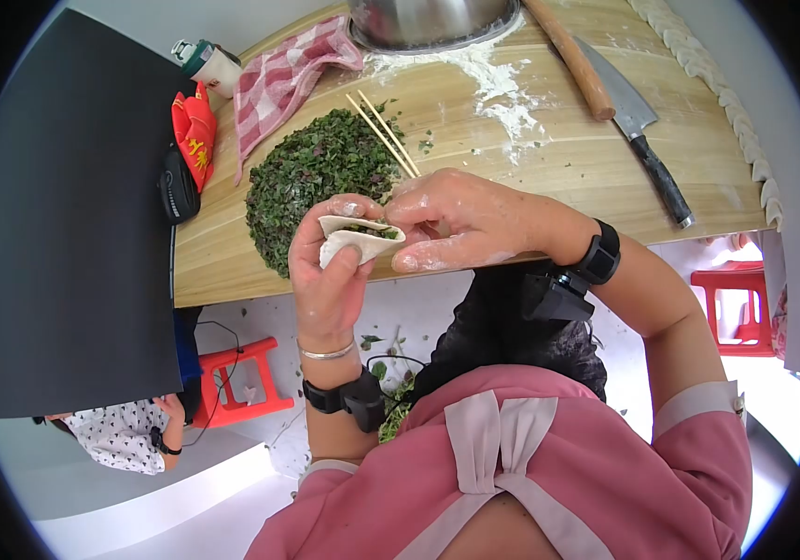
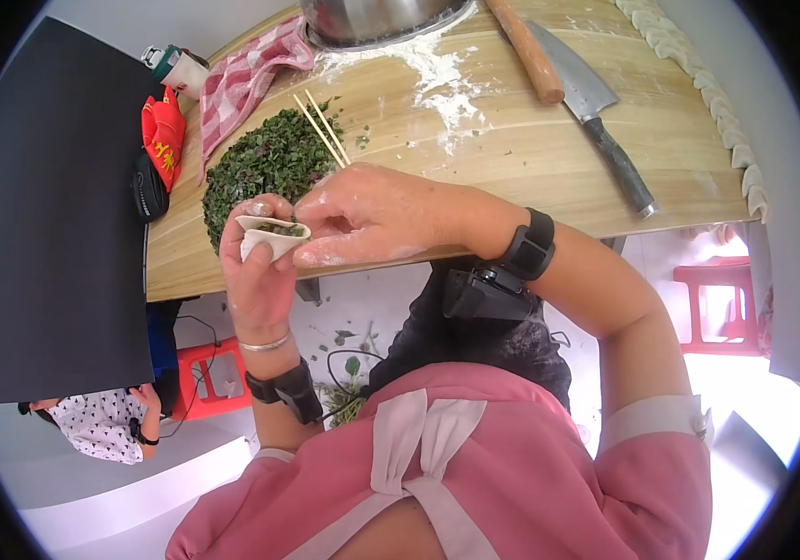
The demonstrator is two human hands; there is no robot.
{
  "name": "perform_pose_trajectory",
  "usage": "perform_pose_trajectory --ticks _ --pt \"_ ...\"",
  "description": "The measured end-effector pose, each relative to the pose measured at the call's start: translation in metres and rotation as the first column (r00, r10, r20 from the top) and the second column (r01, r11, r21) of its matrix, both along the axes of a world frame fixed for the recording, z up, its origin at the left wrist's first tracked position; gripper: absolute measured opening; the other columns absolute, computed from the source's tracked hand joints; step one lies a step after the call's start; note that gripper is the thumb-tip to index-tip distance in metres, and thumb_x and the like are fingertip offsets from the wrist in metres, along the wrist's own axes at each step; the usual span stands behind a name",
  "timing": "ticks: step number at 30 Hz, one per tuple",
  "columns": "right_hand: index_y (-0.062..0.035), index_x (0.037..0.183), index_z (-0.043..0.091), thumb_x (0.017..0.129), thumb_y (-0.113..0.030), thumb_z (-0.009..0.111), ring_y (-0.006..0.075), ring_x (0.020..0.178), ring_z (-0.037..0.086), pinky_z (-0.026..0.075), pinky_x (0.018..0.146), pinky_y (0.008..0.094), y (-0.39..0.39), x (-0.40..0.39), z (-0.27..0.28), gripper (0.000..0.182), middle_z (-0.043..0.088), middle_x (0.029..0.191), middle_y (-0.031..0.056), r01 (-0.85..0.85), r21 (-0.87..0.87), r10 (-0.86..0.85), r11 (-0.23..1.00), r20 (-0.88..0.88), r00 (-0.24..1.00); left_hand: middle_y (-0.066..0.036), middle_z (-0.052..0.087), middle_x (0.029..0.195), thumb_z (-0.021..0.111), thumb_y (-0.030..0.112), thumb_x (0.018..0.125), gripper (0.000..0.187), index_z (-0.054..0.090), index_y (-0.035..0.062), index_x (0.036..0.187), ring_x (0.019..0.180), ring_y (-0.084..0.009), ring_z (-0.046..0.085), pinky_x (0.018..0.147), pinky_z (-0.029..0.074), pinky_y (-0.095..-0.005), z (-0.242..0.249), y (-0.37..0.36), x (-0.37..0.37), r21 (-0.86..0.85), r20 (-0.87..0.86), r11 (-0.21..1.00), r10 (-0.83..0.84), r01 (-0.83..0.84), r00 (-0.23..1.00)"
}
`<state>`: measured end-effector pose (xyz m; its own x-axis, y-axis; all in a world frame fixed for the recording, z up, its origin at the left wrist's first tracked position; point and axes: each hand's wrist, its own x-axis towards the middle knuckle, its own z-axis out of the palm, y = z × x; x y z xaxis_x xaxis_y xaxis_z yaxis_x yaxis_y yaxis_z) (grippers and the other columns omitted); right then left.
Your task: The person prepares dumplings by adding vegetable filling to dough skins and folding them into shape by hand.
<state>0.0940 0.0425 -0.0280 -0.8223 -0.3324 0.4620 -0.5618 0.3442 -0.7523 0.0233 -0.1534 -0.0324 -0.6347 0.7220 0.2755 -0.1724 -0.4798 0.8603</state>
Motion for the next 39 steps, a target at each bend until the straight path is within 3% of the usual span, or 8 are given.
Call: perform_pose_trajectory --ticks 6,15,18,26,29,35,37,39 --pt "0.0004 0.071 0.045 0.090 -0.029 0.057 0.0246 0.062 0.042 0.035 0.057 0.0355 0.000 0.005 0.008 0.037 0.041 0.065 0.0103 -0.088 -0.082 0.100 0.993 0.157 0.983 -0.011 0.053 0.111 0.065 0.010 0.079 0.038 0.052 -0.0006 0.114 0.097 -0.0176 0.056 0.074 0.048 -0.0248 0.004 -0.002 0.000 -0.031 -0.047 0.999 -0.020 0.018 0.999" --pt "0.0011 0.074 0.049 0.089 -0.019 0.055 0.0302 0.064 0.045 0.037 0.059 0.0389 -0.001 0.001 0.004 0.025 0.044 0.066 0.0133 -0.036 -0.020 0.035 0.999 -0.044 0.998 -0.006 0.059 0.104 0.064 0.006 0.080 0.037 0.052 0.0000 0.115 0.086 -0.0099 0.056 0.066 0.043 -0.0189 0.015 0.001 -0.003 -0.270 -0.034 0.961 0.060 -0.067 0.998" --pt "0.0008 0.074 0.051 0.088 -0.017 0.056 0.0313 0.063 0.045 0.038 0.058 0.0390 0.004 -0.004 0.000 0.022 0.045 0.065 0.0137 0.142 0.004 -0.140 0.990 -0.141 0.980 -0.003 0.060 0.098 0.063 0.005 0.082 0.033 0.054 0.0015 0.113 0.077 -0.0055 0.053 0.061 0.041 -0.0171 0.020 0.012 -0.024 -0.376 -0.063 0.925 0.024 -0.046 0.998" --pt "0.0025 0.075 0.051 0.087 -0.011 0.055 0.0132 0.060 0.038 0.033 0.054 0.0299 0.024 -0.013 0.022 0.018 0.041 0.064 0.0072 0.521 0.077 -0.518 0.850 -0.061 0.853 0.004 0.054 0.079 0.064 0.012 0.085 0.023 0.060 0.0015 0.106 0.066 -0.0022 0.046 0.056 0.037 -0.0174 0.046 0.055 -0.078 -0.374 -0.244 0.906 -0.305 0.201 0.921" --pt "0.0027 0.075 0.050 0.088 -0.010 0.055 0.0112 0.061 0.036 0.032 0.054 0.0280 0.042 -0.011 0.038 0.019 0.038 0.065 0.0049 0.472 0.122 -0.458 0.873 -0.128 0.880 0.004 0.056 0.078 0.065 0.011 0.085 0.022 0.061 0.0011 0.104 0.064 -0.0025 0.046 0.054 0.036 -0.0181 0.052 0.072 -0.083 -0.336 -0.246 0.916 -0.308 0.217 0.919" --pt "0.0007 0.073 0.047 0.090 -0.011 0.054 0.0076 0.065 0.038 0.031 0.057 0.0249 0.086 0.006 0.032 0.022 0.037 0.066 -0.0007 0.437 0.098 -0.448 0.894 0.158 0.880 0.001 0.061 0.084 0.069 0.015 0.082 0.025 0.063 -0.0013 0.100 0.070 -0.0040 0.051 0.060 0.041 -0.0196 0.047 0.103 -0.075 -0.296 -0.198 0.897 -0.394 0.328 0.897" --pt "-0.0003 0.073 0.048 0.089 -0.009 0.055 0.0068 0.065 0.038 0.031 0.058 0.0251 0.081 0.010 0.020 0.020 0.037 0.066 -0.0020 0.520 0.020 -0.518 0.854 0.121 0.847 -0.001 0.062 0.087 0.071 0.018 0.079 0.032 0.062 -0.0023 0.103 0.078 -0.0073 0.053 0.069 0.044 -0.0230 0.045 0.105 -0.072 -0.383 -0.491 0.915 -0.316 0.124 0.812" --pt "0.0001 0.071 0.049 0.085 -0.003 0.057 0.0121 0.059 0.039 0.031 0.054 0.0278 0.078 0.006 0.009 0.017 0.039 0.063 0.0030 0.511 0.071 -0.496 0.857 -0.156 0.854 -0.001 0.062 0.090 0.071 0.018 0.078 0.034 0.061 -0.0009 0.104 0.082 -0.0098 0.053 0.075 0.045 -0.0253 0.039 0.103 -0.078 -0.415 -0.597 0.907 -0.335 0.077 0.729"
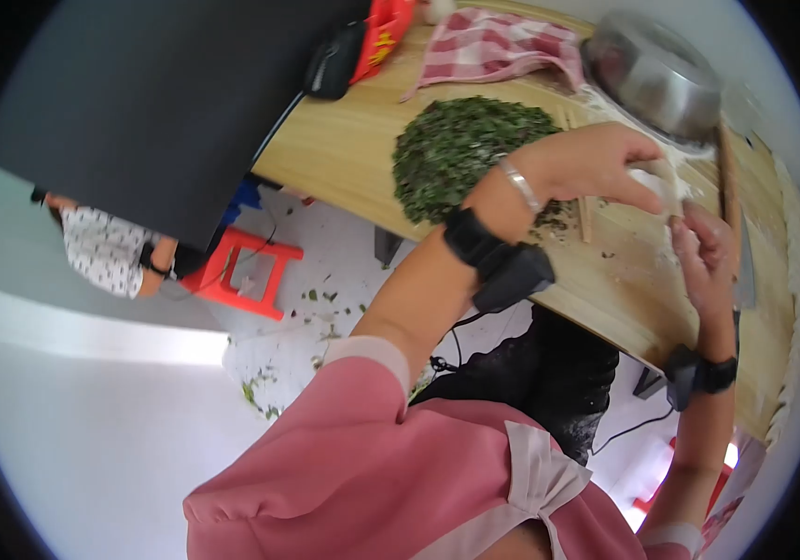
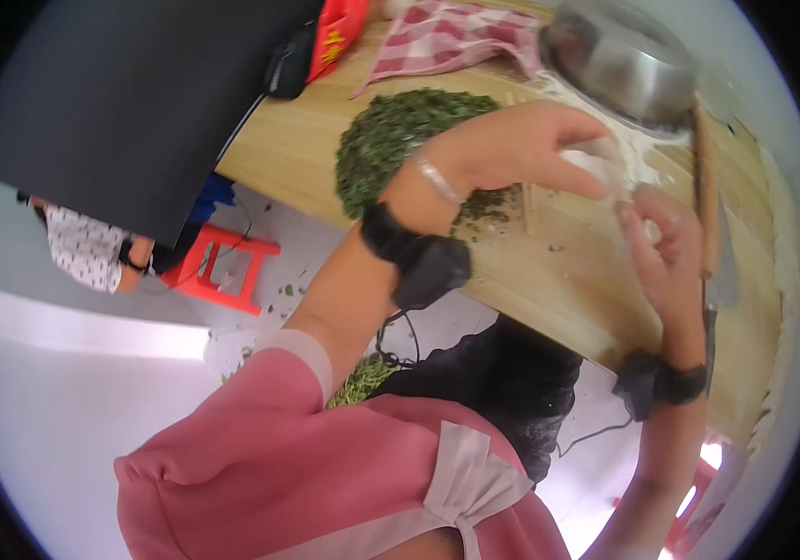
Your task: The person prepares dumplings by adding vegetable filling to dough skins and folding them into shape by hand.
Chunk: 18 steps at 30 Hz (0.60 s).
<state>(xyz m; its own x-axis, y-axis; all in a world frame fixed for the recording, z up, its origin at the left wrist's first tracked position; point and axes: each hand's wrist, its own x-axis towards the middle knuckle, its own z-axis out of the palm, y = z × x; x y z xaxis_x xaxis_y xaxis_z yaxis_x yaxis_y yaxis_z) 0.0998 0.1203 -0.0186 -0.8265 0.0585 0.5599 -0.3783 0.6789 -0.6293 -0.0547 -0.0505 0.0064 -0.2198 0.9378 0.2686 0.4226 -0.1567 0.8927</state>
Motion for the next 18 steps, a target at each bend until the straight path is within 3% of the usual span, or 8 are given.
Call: perform_pose_trajectory --ticks 1,3,4,5,7,9,13,18 --pt "0.0003 0.069 0.049 0.084 -0.002 0.057 0.0146 0.057 0.039 0.031 0.053 0.0291 -0.010 -0.001 0.001 0.017 0.039 0.062 0.0052 0.020 0.087 -0.011 0.996 -0.104 0.994 0.000 0.061 0.091 0.072 0.018 0.077 0.033 0.061 -0.0001 0.103 0.082 -0.0098 0.053 0.075 0.045 -0.0252 -0.006 0.000 -0.003 0.019 -0.012 0.999 -0.028 0.028 1.000" --pt "0.0005 0.066 0.049 0.081 -0.002 0.059 0.0201 0.055 0.042 0.032 0.051 0.0328 -0.015 -0.002 0.000 0.018 0.040 0.059 0.0093 -0.009 0.122 0.017 0.992 -0.061 0.998 0.001 0.060 0.092 0.072 0.015 0.077 0.031 0.061 0.0004 0.102 0.083 -0.0088 0.053 0.076 0.045 -0.0242 0.004 -0.010 0.004 0.027 0.054 0.999 -0.029 0.027 0.998" --pt "-0.0004 0.065 0.048 0.081 -0.005 0.060 0.0222 0.054 0.043 0.032 0.050 0.0340 -0.016 -0.004 0.002 0.021 0.040 0.058 0.0095 -0.046 0.123 0.057 0.991 -0.087 0.995 0.002 0.058 0.092 0.071 0.011 0.076 0.029 0.060 0.0016 0.102 0.085 -0.0072 0.053 0.077 0.045 -0.0233 0.000 -0.010 0.003 -0.060 0.201 0.998 0.009 0.004 0.980" --pt "-0.0013 0.063 0.047 0.081 -0.008 0.062 0.0244 0.053 0.044 0.032 0.050 0.0353 -0.017 -0.005 0.002 0.024 0.041 0.057 0.0097 -0.084 0.126 0.099 0.988 -0.116 0.988 0.002 0.060 0.089 0.072 0.015 0.078 0.028 0.062 0.0018 0.100 0.081 -0.0066 0.054 0.074 0.046 -0.0230 0.006 -0.014 0.007 -0.085 0.218 0.996 0.035 -0.017 0.975" --pt "-0.0035 0.061 0.044 0.080 -0.019 0.066 0.0282 0.052 0.044 0.033 0.048 0.0364 -0.014 -0.006 0.000 0.033 0.041 0.055 0.0098 -0.143 0.141 0.164 0.980 -0.155 0.974 0.000 0.062 0.093 0.069 0.003 0.077 0.030 0.059 0.0014 0.105 0.085 -0.0067 0.057 0.075 0.047 -0.0216 0.005 -0.016 0.008 -0.117 0.358 0.993 0.060 -0.019 0.932" --pt "-0.0057 0.060 0.043 0.079 -0.030 0.069 0.0288 0.051 0.042 0.032 0.048 0.0365 -0.012 0.001 -0.001 0.040 0.040 0.055 0.0090 -0.143 0.088 0.153 0.986 -0.122 0.981 -0.004 0.063 0.094 0.065 -0.003 0.074 0.028 0.059 0.0016 0.101 0.086 -0.0105 0.059 0.076 0.047 -0.0242 0.000 -0.014 0.008 -0.072 0.361 0.997 0.028 -0.002 0.932" --pt "-0.0082 0.063 0.045 0.074 -0.026 0.075 0.0272 0.052 0.043 0.032 0.048 0.0366 -0.008 0.010 -0.004 0.036 0.042 0.057 0.0060 -0.109 0.135 0.120 0.985 -0.082 0.989 -0.007 0.063 0.094 0.062 -0.006 0.072 0.025 0.058 0.0019 0.096 0.087 -0.0136 0.060 0.078 0.047 -0.0270 -0.003 -0.011 0.014 0.022 0.403 0.992 -0.122 0.123 0.907" --pt "-0.0058 0.064 0.048 0.079 -0.035 0.069 0.0310 0.053 0.048 0.038 0.050 0.0380 -0.016 0.007 -0.006 0.039 0.044 0.054 0.0101 -0.154 0.053 0.160 0.987 -0.139 0.977 -0.006 0.062 0.095 0.065 -0.005 0.071 0.028 0.058 0.0017 0.098 0.087 -0.0124 0.059 0.079 0.046 -0.0267 -0.001 -0.009 0.019 -0.056 0.388 0.995 -0.055 0.083 0.920"
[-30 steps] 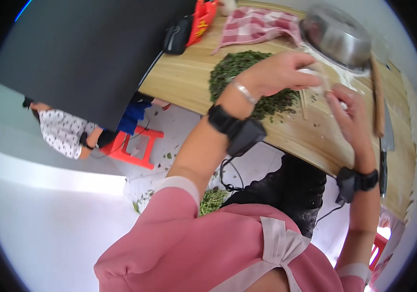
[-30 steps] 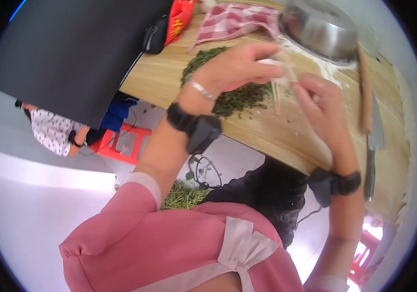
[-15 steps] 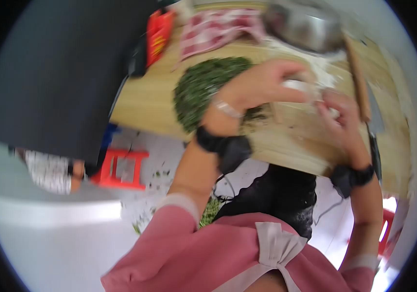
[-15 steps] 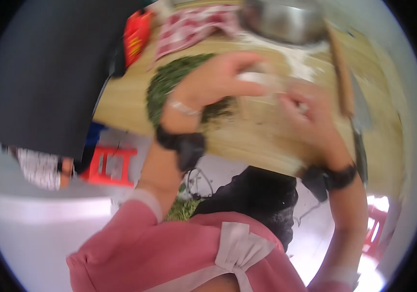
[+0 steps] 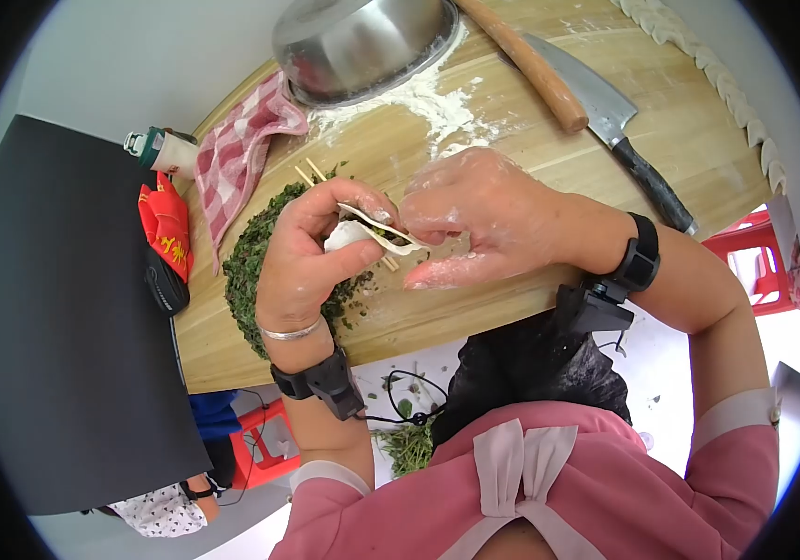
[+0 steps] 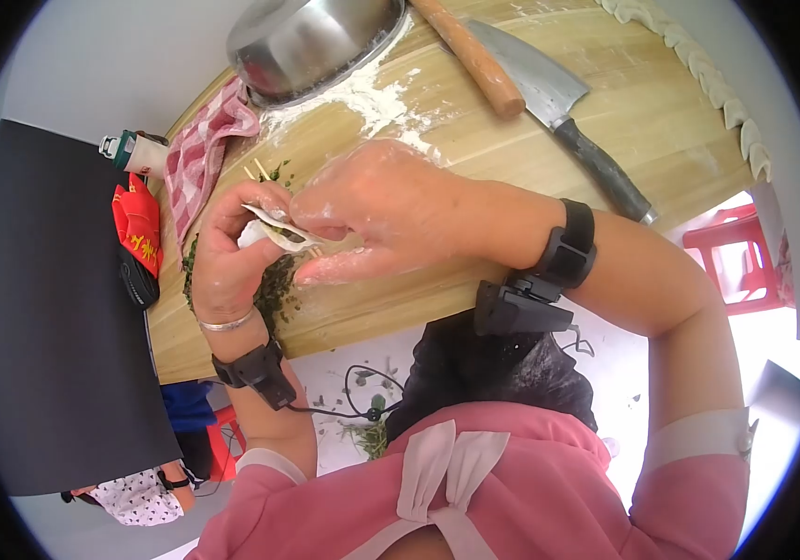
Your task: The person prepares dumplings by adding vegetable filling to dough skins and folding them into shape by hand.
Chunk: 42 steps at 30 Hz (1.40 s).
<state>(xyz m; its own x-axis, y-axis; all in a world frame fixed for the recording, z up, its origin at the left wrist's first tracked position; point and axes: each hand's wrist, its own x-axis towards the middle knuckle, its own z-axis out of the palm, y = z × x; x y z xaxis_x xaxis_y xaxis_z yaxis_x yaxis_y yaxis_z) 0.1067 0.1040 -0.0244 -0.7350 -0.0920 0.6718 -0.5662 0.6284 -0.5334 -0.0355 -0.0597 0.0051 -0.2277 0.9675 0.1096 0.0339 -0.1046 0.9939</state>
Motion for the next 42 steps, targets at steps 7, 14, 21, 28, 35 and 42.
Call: perform_pose_trajectory --ticks 7,14,21,28,35,42 --pt "-0.0034 0.071 0.053 0.083 -0.028 0.063 0.0343 0.055 0.051 0.039 0.052 0.0402 0.004 0.002 0.001 0.029 0.050 0.057 0.0129 0.000 0.032 -0.003 0.999 0.088 0.996 -0.001 0.060 0.096 0.068 -0.002 0.072 0.032 0.057 0.0026 0.102 0.090 -0.0088 0.056 0.080 0.044 -0.0226 0.000 0.001 0.004 -0.078 -0.012 0.997 0.020 -0.021 1.000" --pt "-0.0033 0.069 0.052 0.083 -0.022 0.063 0.0345 0.057 0.050 0.038 0.052 0.0407 0.004 0.003 0.002 0.025 0.048 0.059 0.0134 -0.055 0.036 0.052 0.998 0.096 0.994 -0.001 0.060 0.097 0.070 -0.001 0.072 0.034 0.057 0.0022 0.103 0.087 -0.0079 0.056 0.077 0.044 -0.0212 -0.002 0.001 0.002 -0.079 0.007 0.997 -0.002 0.003 1.000" --pt "-0.0021 0.072 0.056 0.083 -0.021 0.061 0.0361 0.059 0.052 0.042 0.056 0.0422 0.002 -0.003 -0.003 0.022 0.053 0.061 0.0148 -0.072 -0.017 0.073 0.997 0.050 0.996 -0.002 0.060 0.098 0.069 -0.001 0.074 0.032 0.057 0.0022 0.104 0.088 -0.0081 0.056 0.078 0.045 -0.0213 -0.002 0.001 0.001 -0.054 -0.011 0.998 -0.017 0.016 1.000" --pt "-0.0032 0.069 0.054 0.082 -0.034 0.066 0.0341 0.054 0.051 0.040 0.051 0.0397 0.006 0.004 0.002 0.035 0.051 0.058 0.0126 0.087 0.171 -0.116 0.981 0.167 0.979 -0.003 0.061 0.096 0.064 -0.002 0.076 0.028 0.056 0.0022 0.102 0.089 -0.0089 0.056 0.079 0.045 -0.0221 -0.006 0.004 -0.002 -0.061 -0.054 0.998 -0.022 0.019 0.998" --pt "-0.0044 0.067 0.049 0.083 -0.027 0.064 0.0318 0.053 0.050 0.038 0.050 0.0392 0.002 0.000 -0.002 0.032 0.047 0.055 0.0110 0.057 0.024 -0.059 0.998 0.112 0.992 -0.002 0.060 0.096 0.064 -0.002 0.077 0.029 0.054 0.0029 0.104 0.091 -0.0093 0.055 0.080 0.044 -0.0225 -0.002 0.004 0.004 -0.120 0.002 0.992 0.032 -0.032 0.999" --pt "-0.0046 0.071 0.050 0.084 -0.013 0.058 0.0326 0.057 0.051 0.037 0.051 0.0400 0.002 -0.001 -0.004 0.017 0.046 0.059 0.0118 0.016 0.010 -0.016 1.000 0.061 0.998 0.000 0.058 0.097 0.068 0.000 0.076 0.030 0.054 0.0037 0.103 0.092 -0.0078 0.053 0.080 0.042 -0.0214 -0.006 0.004 0.002 -0.080 -0.032 0.996 0.040 -0.043 0.999"
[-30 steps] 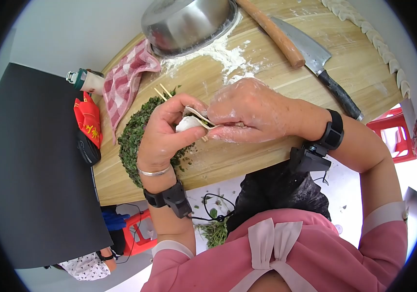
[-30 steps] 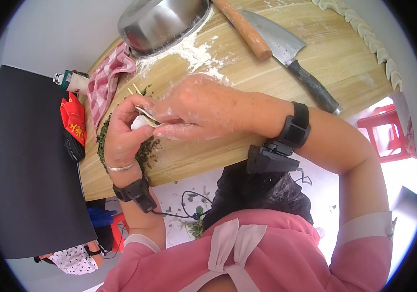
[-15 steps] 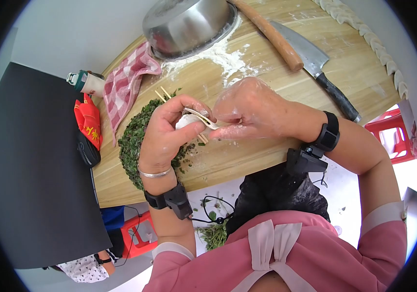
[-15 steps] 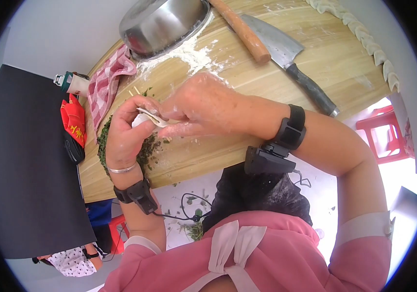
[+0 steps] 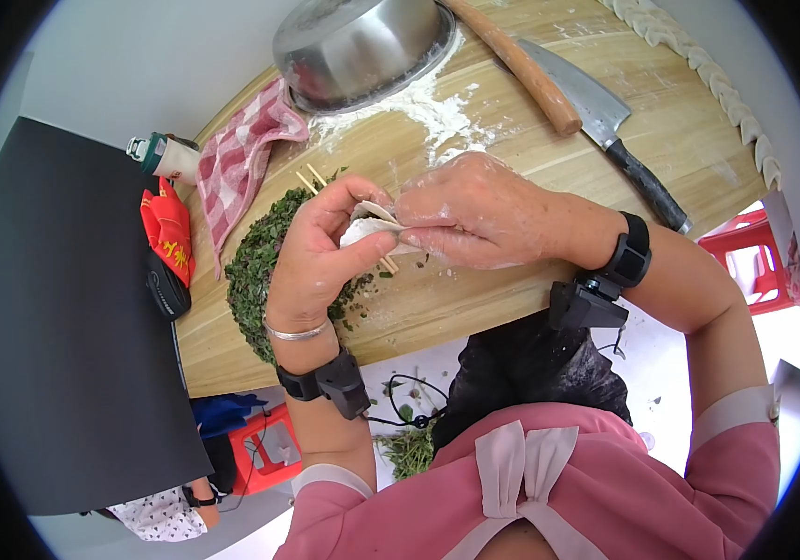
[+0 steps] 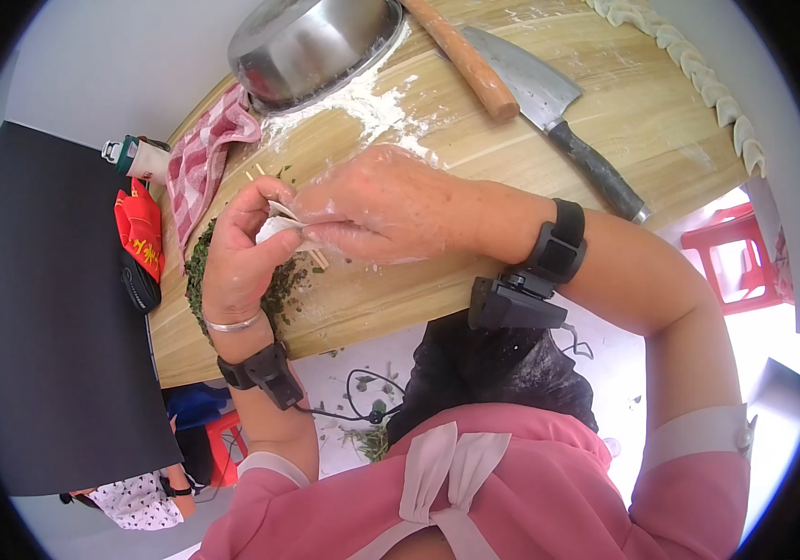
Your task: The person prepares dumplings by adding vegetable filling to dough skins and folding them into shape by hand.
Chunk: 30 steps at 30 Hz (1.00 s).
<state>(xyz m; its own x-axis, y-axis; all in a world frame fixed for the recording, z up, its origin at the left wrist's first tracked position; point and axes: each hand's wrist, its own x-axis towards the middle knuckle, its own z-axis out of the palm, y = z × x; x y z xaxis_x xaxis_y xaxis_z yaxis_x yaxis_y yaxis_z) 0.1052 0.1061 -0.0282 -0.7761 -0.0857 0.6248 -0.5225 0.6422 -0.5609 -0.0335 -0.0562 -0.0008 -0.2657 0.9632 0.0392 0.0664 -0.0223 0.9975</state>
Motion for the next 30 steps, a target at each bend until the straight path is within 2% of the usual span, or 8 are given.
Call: perform_pose_trajectory --ticks 7,10,12,14,21,25,28,30 --pt "-0.0048 0.069 0.050 0.083 -0.021 0.064 0.0311 0.055 0.051 0.037 0.050 0.0383 0.001 0.000 0.000 0.025 0.046 0.058 0.0106 0.040 0.024 -0.038 0.999 -0.078 0.996 -0.001 0.060 0.094 0.064 -0.001 0.078 0.021 0.058 0.0020 0.098 0.089 -0.0083 0.054 0.079 0.042 -0.0209 0.003 0.002 0.005 0.035 0.020 0.999 0.023 -0.024 1.000" --pt "-0.0054 0.067 0.049 0.081 -0.029 0.068 0.0294 0.052 0.050 0.036 0.047 0.0365 0.003 0.007 0.009 0.033 0.045 0.056 0.0093 0.077 0.075 -0.081 0.994 0.053 0.995 0.000 0.061 0.091 0.064 -0.002 0.078 0.020 0.059 0.0012 0.097 0.086 -0.0079 0.054 0.078 0.043 -0.0215 0.005 0.002 0.006 -0.005 -0.007 1.000 0.013 -0.013 1.000" --pt "-0.0058 0.068 0.054 0.082 -0.037 0.065 0.0320 0.054 0.054 0.041 0.051 0.0381 0.003 0.008 0.011 0.036 0.052 0.058 0.0110 0.069 0.097 -0.077 0.993 0.085 0.993 0.000 0.061 0.091 0.064 -0.001 0.078 0.019 0.060 0.0011 0.097 0.086 -0.0075 0.054 0.077 0.043 -0.0216 0.001 0.002 0.003 -0.043 -0.041 0.999 0.019 -0.020 0.999" --pt "-0.0060 0.072 0.056 0.083 -0.037 0.064 0.0323 0.054 0.054 0.042 0.051 0.0385 0.002 0.006 0.009 0.034 0.053 0.059 0.0112 0.085 0.071 -0.090 0.994 0.057 0.994 0.001 0.061 0.090 0.065 0.000 0.079 0.019 0.060 0.0009 0.097 0.085 -0.0070 0.054 0.076 0.044 -0.0217 -0.001 0.003 0.003 -0.080 -0.075 0.996 0.024 -0.030 0.997" --pt "-0.0057 0.088 0.060 0.087 -0.028 0.060 0.0345 0.060 0.058 0.045 0.054 0.0421 0.000 -0.006 -0.007 0.022 0.057 0.064 0.0137 0.205 0.113 -0.190 0.972 -0.132 0.973 0.001 0.058 0.086 0.065 0.001 0.081 0.024 0.058 0.0008 0.104 0.068 -0.0019 0.050 0.055 0.039 -0.0156 0.003 0.002 0.005 -0.129 0.095 0.988 0.095 -0.082 0.991" --pt "-0.0048 0.087 0.059 0.087 -0.027 0.060 0.0351 0.059 0.057 0.045 0.054 0.0424 0.002 -0.004 -0.003 0.022 0.055 0.061 0.0142 0.269 0.107 -0.256 0.957 -0.124 0.959 0.000 0.058 0.083 0.064 0.000 0.081 0.031 0.053 -0.0004 0.111 0.063 -0.0026 0.049 0.049 0.035 -0.0162 0.003 -0.001 0.006 -0.039 0.174 0.988 0.157 -0.152 0.972" --pt "-0.0048 0.089 0.057 0.086 -0.030 0.061 0.0352 0.059 0.057 0.044 0.054 0.0428 0.004 0.000 0.001 0.025 0.055 0.064 0.0139 0.266 0.190 -0.252 0.945 -0.095 0.963 -0.002 0.058 0.082 0.064 0.000 0.082 0.029 0.052 -0.0007 0.109 0.060 -0.0035 0.050 0.045 0.034 -0.0165 0.003 0.001 0.004 -0.070 0.165 0.984 0.171 -0.162 0.971" --pt "-0.0049 0.089 0.055 0.084 -0.025 0.062 0.0346 0.068 0.056 0.042 0.057 0.0414 0.001 0.001 0.002 0.022 0.055 0.074 0.0119 0.358 0.147 -0.342 0.922 -0.122 0.932 -0.002 0.059 0.082 0.064 0.000 0.082 0.027 0.053 -0.0003 0.107 0.058 -0.0036 0.050 0.043 0.033 -0.0163 0.002 0.001 0.004 -0.094 0.152 0.979 0.193 -0.180 0.969"
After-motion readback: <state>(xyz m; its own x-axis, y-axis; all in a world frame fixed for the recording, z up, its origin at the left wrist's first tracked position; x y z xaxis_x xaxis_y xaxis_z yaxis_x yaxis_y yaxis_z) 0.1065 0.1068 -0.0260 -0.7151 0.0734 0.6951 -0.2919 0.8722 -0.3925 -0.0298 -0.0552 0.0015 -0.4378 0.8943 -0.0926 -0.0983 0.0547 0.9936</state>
